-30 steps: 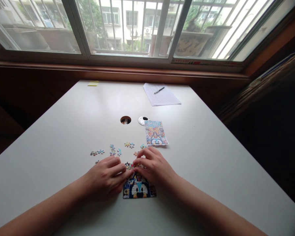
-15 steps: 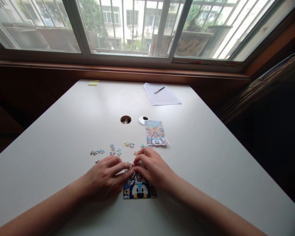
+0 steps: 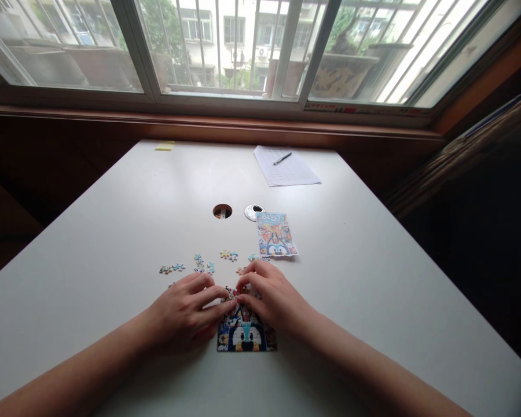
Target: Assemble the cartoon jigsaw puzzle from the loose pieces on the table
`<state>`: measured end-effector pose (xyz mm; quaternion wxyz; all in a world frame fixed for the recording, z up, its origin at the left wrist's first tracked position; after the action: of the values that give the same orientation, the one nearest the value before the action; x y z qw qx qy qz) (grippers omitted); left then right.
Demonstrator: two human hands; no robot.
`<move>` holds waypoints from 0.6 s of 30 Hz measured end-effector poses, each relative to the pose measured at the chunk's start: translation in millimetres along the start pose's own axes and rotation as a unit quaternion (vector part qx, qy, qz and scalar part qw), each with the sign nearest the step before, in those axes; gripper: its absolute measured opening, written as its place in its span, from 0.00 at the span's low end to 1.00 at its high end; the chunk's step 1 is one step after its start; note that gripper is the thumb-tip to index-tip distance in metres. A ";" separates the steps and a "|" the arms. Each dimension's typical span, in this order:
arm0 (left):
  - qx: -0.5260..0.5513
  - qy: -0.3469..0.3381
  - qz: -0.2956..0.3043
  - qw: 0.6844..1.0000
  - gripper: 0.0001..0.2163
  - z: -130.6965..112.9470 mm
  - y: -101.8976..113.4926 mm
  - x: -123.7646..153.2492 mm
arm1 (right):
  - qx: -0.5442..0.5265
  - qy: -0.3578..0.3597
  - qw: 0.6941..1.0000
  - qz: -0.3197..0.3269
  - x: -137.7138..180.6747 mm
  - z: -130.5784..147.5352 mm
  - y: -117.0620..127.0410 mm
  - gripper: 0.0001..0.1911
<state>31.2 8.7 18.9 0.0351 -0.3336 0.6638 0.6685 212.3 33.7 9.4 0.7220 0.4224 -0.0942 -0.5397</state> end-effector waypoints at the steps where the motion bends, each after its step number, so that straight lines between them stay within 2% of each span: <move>1: 0.001 -0.001 -0.001 1.000 0.24 -0.2 0.5 -0.3 | 0.001 0.004 1.000 0.000 -0.2 -0.2 0.3 0.07; 9: 0.004 0.001 -0.001 1.000 0.22 -1.1 -0.7 -0.4 | -0.010 0.015 1.000 0.005 -0.1 -0.1 3.6 0.07; 14: 0.000 0.000 0.019 1.000 0.21 -1.1 -4.7 -0.2 | -0.036 0.019 0.999 0.019 -2.1 -1.5 9.7 0.11; 18: -0.001 0.001 0.027 1.000 0.21 -0.3 -5.8 0.2 | -0.045 0.007 0.999 0.005 -3.6 -6.0 13.4 0.13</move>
<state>34.0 9.0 13.9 0.0160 -0.3158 0.6720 0.6697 223.7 40.6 16.4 0.7435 0.3929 -0.0672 -0.5370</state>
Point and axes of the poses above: each hand's wrist, its own x-axis away from the middle knuckle, its own y-axis out of the back of the hand, z = x × y, the point moved 5 cm from there along -x, towards the middle knuckle, and after that the axes turned 11 degrees about -z, right-handed, at the moved point
